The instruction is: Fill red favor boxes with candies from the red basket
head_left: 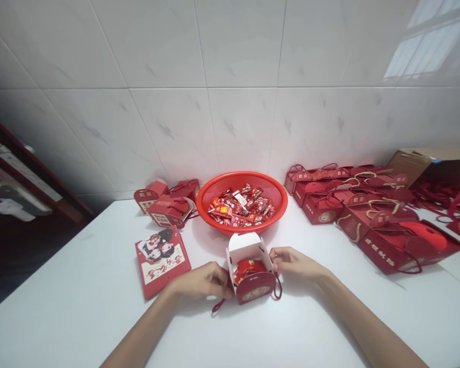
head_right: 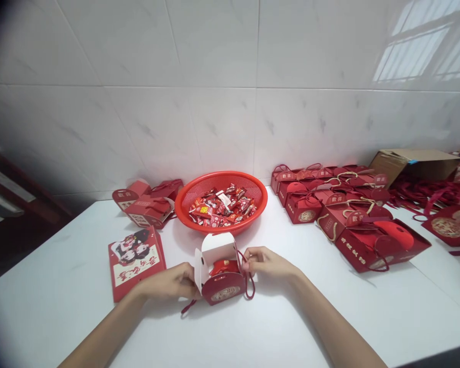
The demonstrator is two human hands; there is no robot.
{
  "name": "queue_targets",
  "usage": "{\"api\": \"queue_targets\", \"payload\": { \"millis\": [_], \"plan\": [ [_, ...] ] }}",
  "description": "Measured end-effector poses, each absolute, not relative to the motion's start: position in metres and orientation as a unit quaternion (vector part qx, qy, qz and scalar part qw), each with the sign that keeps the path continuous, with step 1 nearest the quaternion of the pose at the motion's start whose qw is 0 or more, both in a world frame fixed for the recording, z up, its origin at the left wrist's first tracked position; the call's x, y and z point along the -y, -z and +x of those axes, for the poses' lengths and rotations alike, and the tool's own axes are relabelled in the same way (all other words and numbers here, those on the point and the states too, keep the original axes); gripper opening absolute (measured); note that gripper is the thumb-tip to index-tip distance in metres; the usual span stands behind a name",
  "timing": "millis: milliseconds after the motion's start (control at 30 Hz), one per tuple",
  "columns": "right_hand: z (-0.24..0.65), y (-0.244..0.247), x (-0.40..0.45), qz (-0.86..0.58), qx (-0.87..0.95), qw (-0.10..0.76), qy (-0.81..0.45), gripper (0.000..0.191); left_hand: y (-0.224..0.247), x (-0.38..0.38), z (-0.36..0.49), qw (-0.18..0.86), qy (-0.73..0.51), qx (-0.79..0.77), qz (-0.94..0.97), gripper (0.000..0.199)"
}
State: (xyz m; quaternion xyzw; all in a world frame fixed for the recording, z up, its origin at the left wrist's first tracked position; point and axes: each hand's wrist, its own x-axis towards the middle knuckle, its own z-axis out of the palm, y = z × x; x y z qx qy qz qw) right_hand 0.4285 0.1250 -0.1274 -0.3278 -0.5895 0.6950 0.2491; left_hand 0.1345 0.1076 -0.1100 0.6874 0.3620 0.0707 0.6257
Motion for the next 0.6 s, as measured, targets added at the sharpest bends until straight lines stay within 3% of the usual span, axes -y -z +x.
{"api": "queue_targets", "payload": {
  "millis": [300,600],
  "plan": [
    [0.437,0.134,-0.124,-0.286,0.548,0.149,-0.772,0.042,0.112,-0.101,0.131,0.710,-0.134,-0.343,0.600,0.051],
    [0.433,0.135,-0.120,-0.266,0.538,0.181,-0.779,0.033,0.126,-0.102,0.131,0.734,-0.174,-0.363,0.547,0.032]
  ]
}}
